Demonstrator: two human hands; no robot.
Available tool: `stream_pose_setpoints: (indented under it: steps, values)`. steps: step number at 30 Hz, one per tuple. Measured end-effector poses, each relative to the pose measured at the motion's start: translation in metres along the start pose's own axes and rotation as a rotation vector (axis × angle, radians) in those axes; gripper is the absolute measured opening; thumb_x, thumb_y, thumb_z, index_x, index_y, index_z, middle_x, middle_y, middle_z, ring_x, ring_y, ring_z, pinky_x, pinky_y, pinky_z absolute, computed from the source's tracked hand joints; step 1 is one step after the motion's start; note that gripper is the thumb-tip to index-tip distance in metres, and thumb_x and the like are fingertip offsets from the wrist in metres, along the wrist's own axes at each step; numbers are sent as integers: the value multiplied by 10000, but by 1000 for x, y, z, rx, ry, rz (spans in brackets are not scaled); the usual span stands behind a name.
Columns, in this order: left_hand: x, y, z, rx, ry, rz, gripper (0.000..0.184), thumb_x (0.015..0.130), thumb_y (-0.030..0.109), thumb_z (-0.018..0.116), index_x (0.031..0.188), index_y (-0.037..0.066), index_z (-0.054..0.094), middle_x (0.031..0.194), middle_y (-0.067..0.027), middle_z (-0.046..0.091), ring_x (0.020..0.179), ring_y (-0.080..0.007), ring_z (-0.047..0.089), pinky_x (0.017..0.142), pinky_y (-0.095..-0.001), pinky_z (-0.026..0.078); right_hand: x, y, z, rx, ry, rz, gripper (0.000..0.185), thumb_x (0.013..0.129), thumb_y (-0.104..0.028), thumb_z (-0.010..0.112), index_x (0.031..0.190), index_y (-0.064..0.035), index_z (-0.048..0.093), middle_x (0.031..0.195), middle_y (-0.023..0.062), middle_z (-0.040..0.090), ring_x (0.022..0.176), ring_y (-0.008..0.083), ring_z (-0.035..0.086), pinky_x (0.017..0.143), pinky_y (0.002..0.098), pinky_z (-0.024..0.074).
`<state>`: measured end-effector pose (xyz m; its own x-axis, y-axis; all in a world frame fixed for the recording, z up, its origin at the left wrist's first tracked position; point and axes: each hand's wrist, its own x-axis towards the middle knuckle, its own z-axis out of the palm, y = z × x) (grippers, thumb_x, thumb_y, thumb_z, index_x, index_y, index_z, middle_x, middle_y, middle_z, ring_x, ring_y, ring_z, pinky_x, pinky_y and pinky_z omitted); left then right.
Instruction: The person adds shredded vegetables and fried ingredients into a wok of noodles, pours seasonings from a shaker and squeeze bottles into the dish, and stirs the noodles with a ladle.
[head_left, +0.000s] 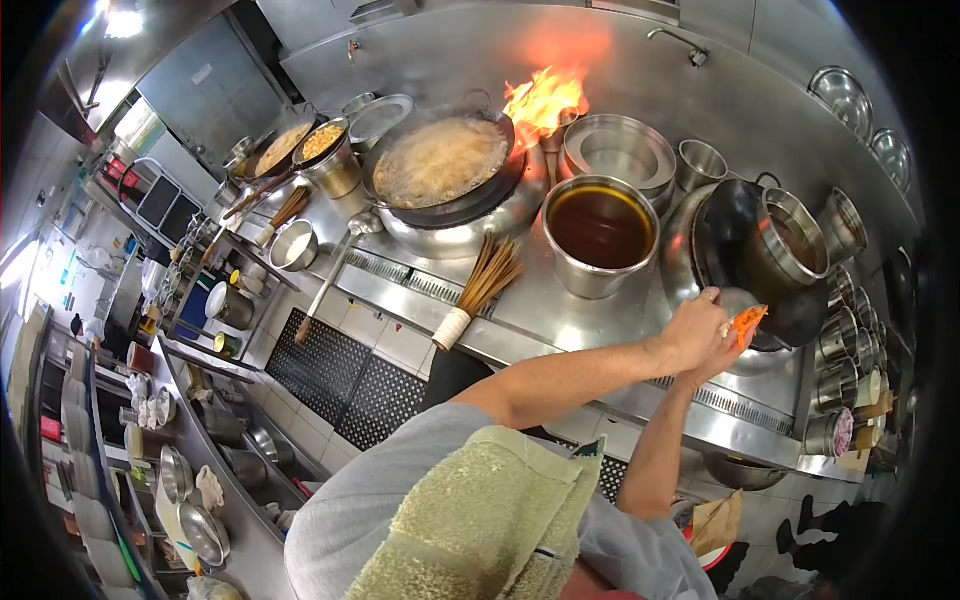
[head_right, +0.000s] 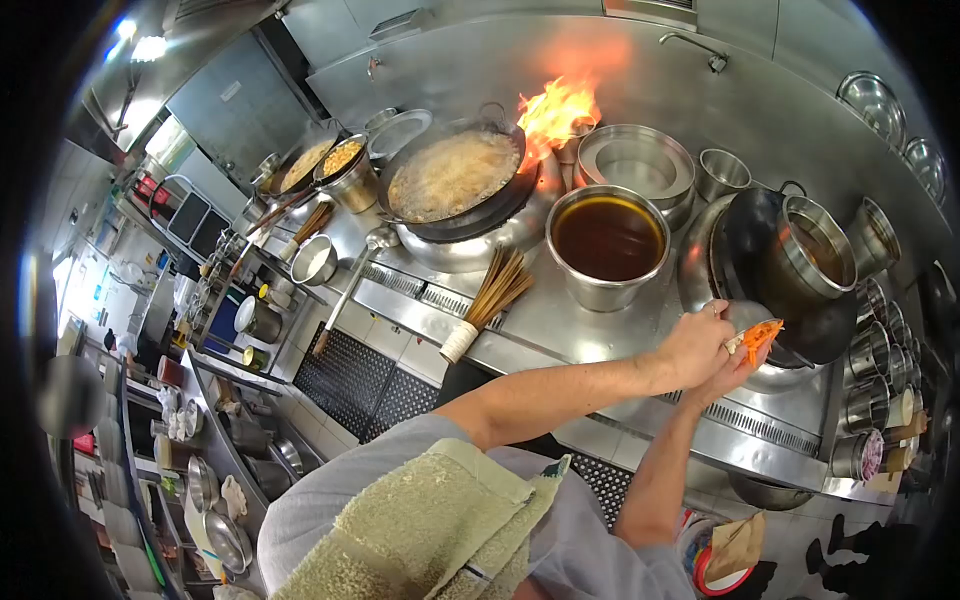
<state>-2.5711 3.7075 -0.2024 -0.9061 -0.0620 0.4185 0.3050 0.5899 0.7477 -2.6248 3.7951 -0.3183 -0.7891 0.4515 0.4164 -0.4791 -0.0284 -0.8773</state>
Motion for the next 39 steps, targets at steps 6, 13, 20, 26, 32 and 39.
stream_pose_setpoints:
  steps: [6, 13, 20, 26, 32, 39]
  values:
    - [-3, -2, 4, -19, -11, -5, 140, 758, 86, 583, 804, -4, 679, 1171, -331, 565, 959, -458, 618, 871, -479, 514, -7, -5, -1, 190, -20, 62, 474, 1021, -205, 414, 1437, 8, 330, 1465, 186, 371, 1337, 293, 383, 1138, 391, 272]
    - [1, 12, -14, 8, -96, -36, 145, 762, 105, 615, 815, -14, 678, 1194, -322, 559, 930, -462, 626, 836, -476, 529, -7, -2, 6, 137, -27, 5, 536, 1002, -268, 468, 1435, 19, 333, 1452, 172, 385, 1329, 299, 387, 1121, 399, 280]
    - [4, 12, -13, 63, -37, 13, 132, 778, 123, 618, 808, 3, 666, 1214, -337, 546, 936, -470, 631, 831, -496, 529, -5, 3, 14, 153, 33, -49, 498, 1003, -264, 452, 1402, 30, 399, 1439, 168, 384, 1326, 290, 375, 1119, 392, 264]
    - [6, -2, -4, 85, -48, 61, 117, 776, 109, 608, 769, -1, 649, 1174, -369, 548, 902, -461, 644, 810, -484, 541, -3, 2, 17, 117, 8, -76, 494, 1013, -263, 425, 1419, 12, 367, 1433, 159, 388, 1314, 273, 388, 1110, 382, 282]
    - [3, 10, -16, 83, 0, 9, 103, 753, 73, 607, 791, -1, 668, 1199, -364, 540, 880, -457, 654, 796, -478, 551, -7, -17, 23, 254, 31, 88, 475, 1017, -251, 403, 1417, 1, 352, 1414, 153, 408, 1282, 256, 422, 1091, 372, 316]
    - [3, 12, -25, 67, -2, 18, 132, 771, 83, 596, 822, 4, 688, 1231, -339, 531, 835, -459, 658, 770, -476, 558, -17, -32, 31, 543, -94, 257, 462, 1013, -214, 384, 1435, -36, 323, 1421, 168, 409, 1255, 265, 462, 1065, 376, 367]
